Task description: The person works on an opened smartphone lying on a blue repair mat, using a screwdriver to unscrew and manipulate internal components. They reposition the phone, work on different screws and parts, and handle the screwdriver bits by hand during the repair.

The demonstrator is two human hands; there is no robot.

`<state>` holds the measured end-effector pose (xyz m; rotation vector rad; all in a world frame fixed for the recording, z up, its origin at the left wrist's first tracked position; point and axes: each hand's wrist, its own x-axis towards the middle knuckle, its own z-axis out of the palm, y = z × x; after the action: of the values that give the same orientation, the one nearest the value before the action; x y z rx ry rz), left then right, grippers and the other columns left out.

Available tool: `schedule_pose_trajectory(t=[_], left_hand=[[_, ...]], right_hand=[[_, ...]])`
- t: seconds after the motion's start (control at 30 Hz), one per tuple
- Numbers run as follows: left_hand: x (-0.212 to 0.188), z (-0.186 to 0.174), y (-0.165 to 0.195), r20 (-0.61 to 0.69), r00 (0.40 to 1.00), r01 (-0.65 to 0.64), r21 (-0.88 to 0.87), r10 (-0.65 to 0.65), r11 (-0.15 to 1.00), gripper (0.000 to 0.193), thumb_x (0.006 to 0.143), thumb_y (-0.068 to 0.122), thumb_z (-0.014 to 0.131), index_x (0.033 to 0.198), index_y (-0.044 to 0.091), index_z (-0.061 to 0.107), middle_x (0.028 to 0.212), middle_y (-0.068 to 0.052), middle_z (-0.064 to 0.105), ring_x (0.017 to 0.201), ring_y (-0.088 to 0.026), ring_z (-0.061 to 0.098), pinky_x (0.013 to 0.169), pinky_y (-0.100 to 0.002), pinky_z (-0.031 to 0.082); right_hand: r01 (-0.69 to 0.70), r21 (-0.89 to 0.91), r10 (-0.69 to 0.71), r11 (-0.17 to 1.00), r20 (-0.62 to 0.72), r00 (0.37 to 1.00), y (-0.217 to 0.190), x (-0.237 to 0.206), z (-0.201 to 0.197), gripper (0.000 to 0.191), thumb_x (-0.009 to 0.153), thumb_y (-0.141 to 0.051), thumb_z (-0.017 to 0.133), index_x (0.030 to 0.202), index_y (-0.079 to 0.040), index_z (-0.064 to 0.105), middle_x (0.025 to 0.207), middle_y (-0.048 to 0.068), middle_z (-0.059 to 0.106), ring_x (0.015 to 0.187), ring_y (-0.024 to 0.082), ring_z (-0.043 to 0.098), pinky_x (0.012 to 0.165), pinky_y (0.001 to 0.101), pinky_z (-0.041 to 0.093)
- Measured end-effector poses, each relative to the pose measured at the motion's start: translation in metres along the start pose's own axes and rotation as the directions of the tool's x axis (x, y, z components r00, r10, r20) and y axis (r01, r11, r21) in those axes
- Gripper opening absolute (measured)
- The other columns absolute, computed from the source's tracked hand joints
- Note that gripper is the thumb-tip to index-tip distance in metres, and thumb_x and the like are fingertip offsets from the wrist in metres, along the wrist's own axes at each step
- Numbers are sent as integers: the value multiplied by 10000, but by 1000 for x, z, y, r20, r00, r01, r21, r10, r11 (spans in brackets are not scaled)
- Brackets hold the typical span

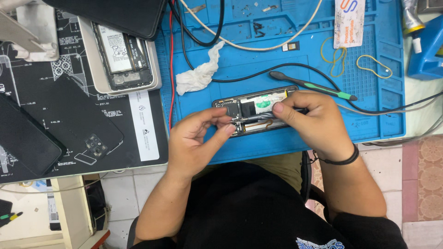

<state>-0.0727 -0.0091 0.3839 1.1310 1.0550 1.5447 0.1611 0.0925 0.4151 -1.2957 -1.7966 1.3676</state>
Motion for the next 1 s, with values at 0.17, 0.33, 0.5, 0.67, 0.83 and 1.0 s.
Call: schedule_pose_trajectory(t=[0.17, 0.33, 0.5, 0.67, 0.83, 1.0], left_hand=[[17, 3, 89, 32, 999, -23, 441, 9, 897, 176, 940, 60, 782, 1088, -28, 748, 999, -93, 771, 910, -140, 733, 790, -234, 567], [14, 6, 86, -24, 977, 211, -79, -213, 974, 197, 1026, 80, 671, 1167, -57, 681, 1039, -72, 748, 940, -102, 698, 835, -227, 568], [18, 9, 110, -19, 984, 175, 59, -174, 983, 180, 1049, 98, 634, 1147, -47, 677, 1037, -67, 748, 937, -86, 691, 841, -217, 566], [23, 14, 132, -1, 986, 164, 94, -165, 982, 164, 1054, 92, 625, 1135, -43, 669, 1031, -66, 746, 949, -85, 693, 844, -220, 563], [23, 17, 145, 20, 986, 165, 8, -165, 986, 153, 1060, 72, 614, 1163, -40, 634, 1083, -74, 726, 1009, -97, 683, 899, -234, 559], [23, 19, 155, 46, 984, 172, -9, -172, 985, 153, 1061, 64, 612, 1172, -41, 617, 1091, -74, 716, 1018, -102, 674, 906, -237, 551]], right_hand=[[80, -60, -80, 995, 0, 997, -76, -10, -20, 202, 919, -205, 778, 894, -6, 751, 841, 31, 708, 803, 99, 622, 737, 248, 492], [96, -50, -96, 994, -5, 995, -85, -12, -21, 201, 930, -200, 773, 877, -9, 739, 835, 27, 693, 793, 98, 607, 725, 248, 478], [79, -6, -79, 997, -31, 996, -107, -19, -31, 194, 939, -190, 767, 877, -9, 733, 841, 18, 668, 787, 95, 577, 714, 247, 458], [113, -14, -114, 993, -40, 993, -127, -21, -37, 190, 941, -183, 769, 879, -7, 732, 842, 22, 667, 801, 101, 590, 723, 250, 462], [156, -96, -160, 983, -35, 986, -139, -22, -45, 178, 923, -180, 789, 886, -12, 741, 830, 31, 668, 791, 106, 595, 711, 252, 463], [186, -124, -191, 975, -32, 981, -156, -22, -47, 165, 913, -179, 800, 896, -22, 751, 839, 27, 682, 799, 105, 610, 713, 249, 470]])
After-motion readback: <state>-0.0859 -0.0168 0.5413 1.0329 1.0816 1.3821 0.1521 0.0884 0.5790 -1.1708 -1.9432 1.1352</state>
